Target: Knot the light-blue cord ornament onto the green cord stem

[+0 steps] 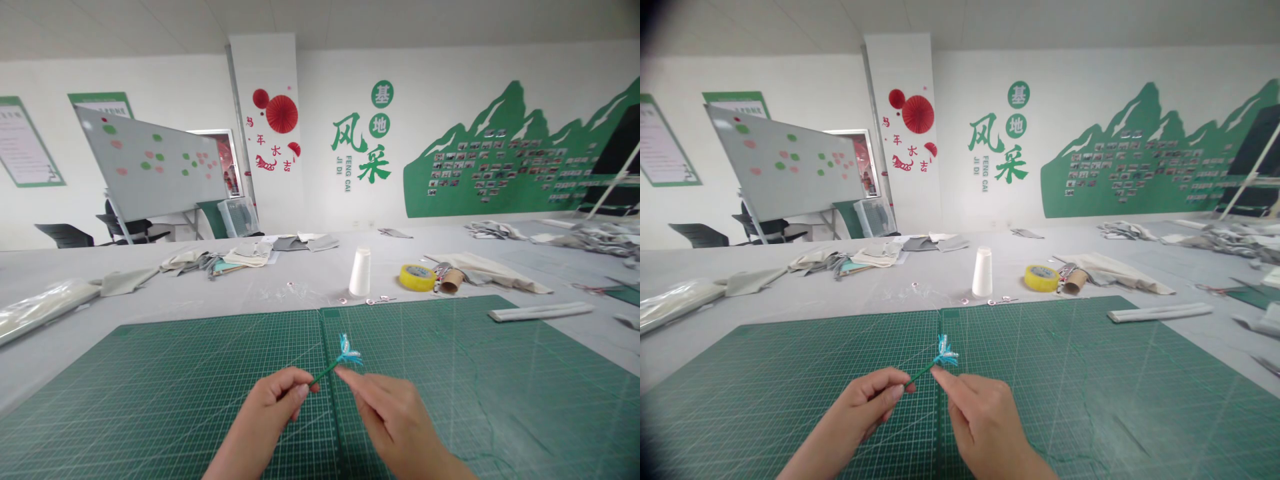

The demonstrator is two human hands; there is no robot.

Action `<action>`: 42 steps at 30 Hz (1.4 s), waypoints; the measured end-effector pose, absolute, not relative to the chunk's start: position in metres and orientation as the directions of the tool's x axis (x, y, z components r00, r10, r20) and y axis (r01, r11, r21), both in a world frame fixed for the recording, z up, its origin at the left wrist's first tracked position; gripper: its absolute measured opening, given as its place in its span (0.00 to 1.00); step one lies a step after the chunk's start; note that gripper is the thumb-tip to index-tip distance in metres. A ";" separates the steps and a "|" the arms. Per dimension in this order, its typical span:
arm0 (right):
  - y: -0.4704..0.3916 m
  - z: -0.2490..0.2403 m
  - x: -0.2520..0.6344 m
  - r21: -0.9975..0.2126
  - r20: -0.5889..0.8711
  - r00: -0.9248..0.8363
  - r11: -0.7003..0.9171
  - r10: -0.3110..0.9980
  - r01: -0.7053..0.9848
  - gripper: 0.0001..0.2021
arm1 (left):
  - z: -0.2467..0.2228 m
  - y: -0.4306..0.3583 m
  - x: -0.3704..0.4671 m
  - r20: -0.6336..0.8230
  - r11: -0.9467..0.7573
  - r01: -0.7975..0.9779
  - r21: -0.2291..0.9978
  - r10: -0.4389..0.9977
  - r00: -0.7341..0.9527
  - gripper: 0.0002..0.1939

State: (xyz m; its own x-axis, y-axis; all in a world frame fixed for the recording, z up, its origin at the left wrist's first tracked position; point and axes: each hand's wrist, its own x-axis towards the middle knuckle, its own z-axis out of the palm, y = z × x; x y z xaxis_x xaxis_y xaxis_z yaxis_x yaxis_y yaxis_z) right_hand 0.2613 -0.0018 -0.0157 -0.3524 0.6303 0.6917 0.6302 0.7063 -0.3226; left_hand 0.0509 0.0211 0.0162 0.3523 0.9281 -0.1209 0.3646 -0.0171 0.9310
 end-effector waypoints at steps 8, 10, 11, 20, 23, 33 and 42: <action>-0.003 -0.015 0.259 -0.117 0.743 -0.417 0.714 0.524 0.690 0.18 | 0.010 0.021 0.052 -0.102 -0.048 0.326 0.944 0.898 0.428 0.11; -0.002 -0.015 0.258 -0.068 0.754 -0.424 0.701 0.502 0.710 0.18 | 0.009 0.021 0.052 -0.081 -0.068 0.303 0.950 0.888 0.453 0.12; -0.002 -0.015 0.258 -0.047 0.756 -0.429 0.694 0.494 0.718 0.18 | 0.009 0.021 0.052 -0.078 -0.070 0.300 0.951 0.887 0.455 0.13; -0.002 -0.019 0.255 0.083 0.769 -0.476 0.671 0.427 0.737 0.17 | 0.005 0.021 0.059 -0.096 -0.056 0.295 0.954 0.875 0.475 0.12; -0.002 -0.020 0.253 0.100 0.764 -0.491 0.674 0.420 0.732 0.16 | 0.002 0.022 0.058 -0.125 -0.024 0.295 0.955 0.871 0.475 0.10; -0.003 -0.016 0.250 0.118 0.734 -0.524 0.679 0.432 0.725 0.18 | 0.000 0.022 0.060 -0.123 0.012 0.232 0.973 0.875 0.467 0.12; -0.006 -0.016 0.246 0.116 0.741 -0.531 0.700 0.412 0.705 0.19 | 0.000 0.021 0.062 -0.100 0.033 0.154 0.987 0.888 0.449 0.16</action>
